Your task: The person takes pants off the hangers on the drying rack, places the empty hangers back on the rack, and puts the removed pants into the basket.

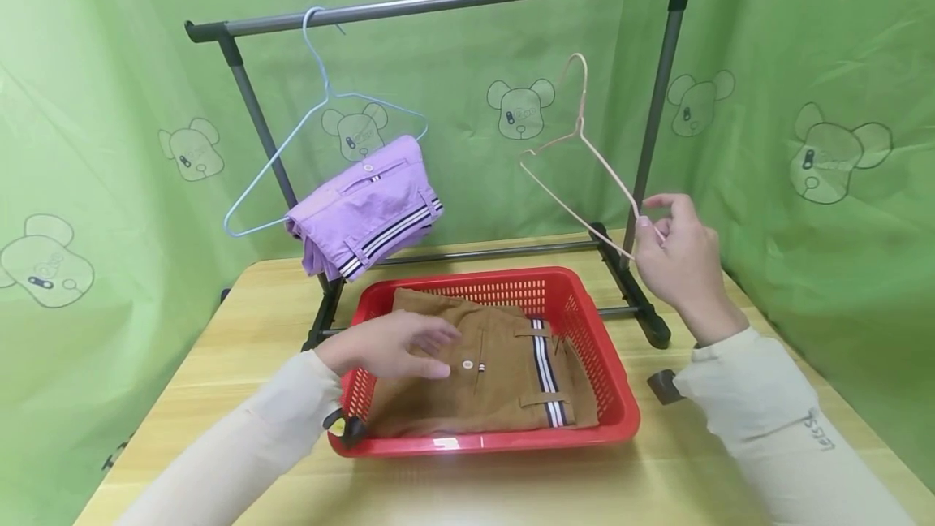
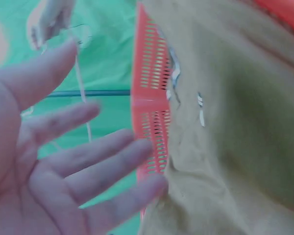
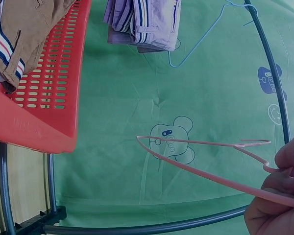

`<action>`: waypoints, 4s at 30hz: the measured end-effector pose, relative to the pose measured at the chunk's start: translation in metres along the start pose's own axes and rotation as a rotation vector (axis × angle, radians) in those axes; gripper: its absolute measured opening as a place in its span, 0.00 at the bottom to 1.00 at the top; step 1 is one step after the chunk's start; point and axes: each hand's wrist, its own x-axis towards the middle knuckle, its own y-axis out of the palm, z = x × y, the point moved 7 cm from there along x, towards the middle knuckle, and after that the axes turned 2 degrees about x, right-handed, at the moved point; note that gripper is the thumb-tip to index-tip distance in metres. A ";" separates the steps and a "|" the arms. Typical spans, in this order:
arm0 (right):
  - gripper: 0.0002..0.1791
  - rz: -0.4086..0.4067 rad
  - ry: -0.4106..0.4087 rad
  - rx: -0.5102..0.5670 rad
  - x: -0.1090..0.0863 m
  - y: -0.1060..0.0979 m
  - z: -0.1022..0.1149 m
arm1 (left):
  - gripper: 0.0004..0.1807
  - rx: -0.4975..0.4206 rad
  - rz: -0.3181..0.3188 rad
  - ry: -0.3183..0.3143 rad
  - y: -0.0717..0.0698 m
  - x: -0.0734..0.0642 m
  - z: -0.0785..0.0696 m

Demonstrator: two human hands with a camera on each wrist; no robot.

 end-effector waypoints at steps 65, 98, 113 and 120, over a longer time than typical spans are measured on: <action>0.10 -0.234 -0.012 0.087 0.032 -0.032 0.038 | 0.54 -1.375 -0.745 -0.055 0.075 -0.068 0.105; 0.20 -0.089 0.055 0.062 0.041 -0.008 0.035 | 0.54 -1.394 -0.737 -0.032 0.077 -0.071 0.106; 0.21 -0.081 0.058 0.119 0.028 0.005 0.021 | 0.53 -1.386 -0.738 -0.042 0.076 -0.073 0.107; 0.20 -0.136 0.064 0.185 0.014 0.004 0.015 | 0.53 -1.390 -0.734 -0.041 0.075 -0.073 0.107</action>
